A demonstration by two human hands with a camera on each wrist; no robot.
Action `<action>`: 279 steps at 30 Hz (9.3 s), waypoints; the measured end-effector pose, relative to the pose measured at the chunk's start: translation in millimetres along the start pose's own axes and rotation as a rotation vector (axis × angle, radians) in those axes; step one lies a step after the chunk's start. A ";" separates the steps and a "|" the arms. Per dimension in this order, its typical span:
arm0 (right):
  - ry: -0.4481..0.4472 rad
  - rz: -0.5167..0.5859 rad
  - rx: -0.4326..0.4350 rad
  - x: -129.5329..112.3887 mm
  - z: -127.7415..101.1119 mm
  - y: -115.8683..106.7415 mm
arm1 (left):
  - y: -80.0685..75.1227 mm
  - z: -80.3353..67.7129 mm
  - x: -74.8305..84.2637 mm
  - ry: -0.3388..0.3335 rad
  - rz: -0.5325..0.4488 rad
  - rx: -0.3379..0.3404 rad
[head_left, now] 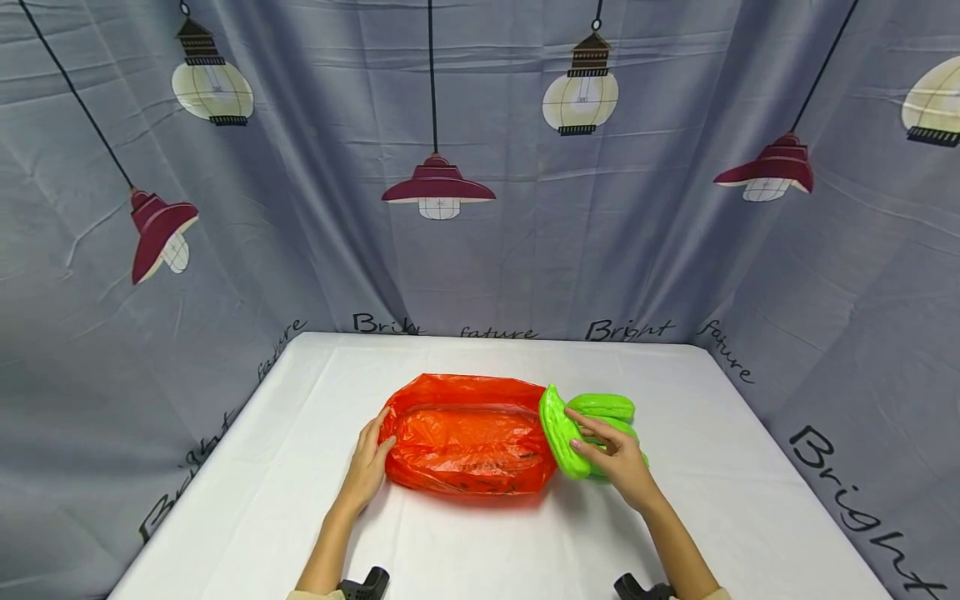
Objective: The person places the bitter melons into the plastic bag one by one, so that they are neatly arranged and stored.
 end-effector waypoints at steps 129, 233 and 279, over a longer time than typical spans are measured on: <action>0.264 0.011 -0.050 31.8 125.5 194.5 | 2.3 -6.5 -0.7 0.021 0.085 -0.014; 0.247 -0.238 -0.660 60.2 -12.1 -64.2 | 3.3 -4.3 -6.0 0.047 0.087 0.007; 0.109 -0.039 -0.420 44.5 -18.4 -55.7 | 2.0 -4.6 -4.7 0.073 0.104 0.017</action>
Point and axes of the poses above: each hand's wrist, its own z-axis towards the middle knuckle, its own y-axis out of the palm, x = y × z, the point moved 4 cm from there along z, towards the middle knuckle, and after that the axes turned 12 degrees about -x, right-handed, at the moved point
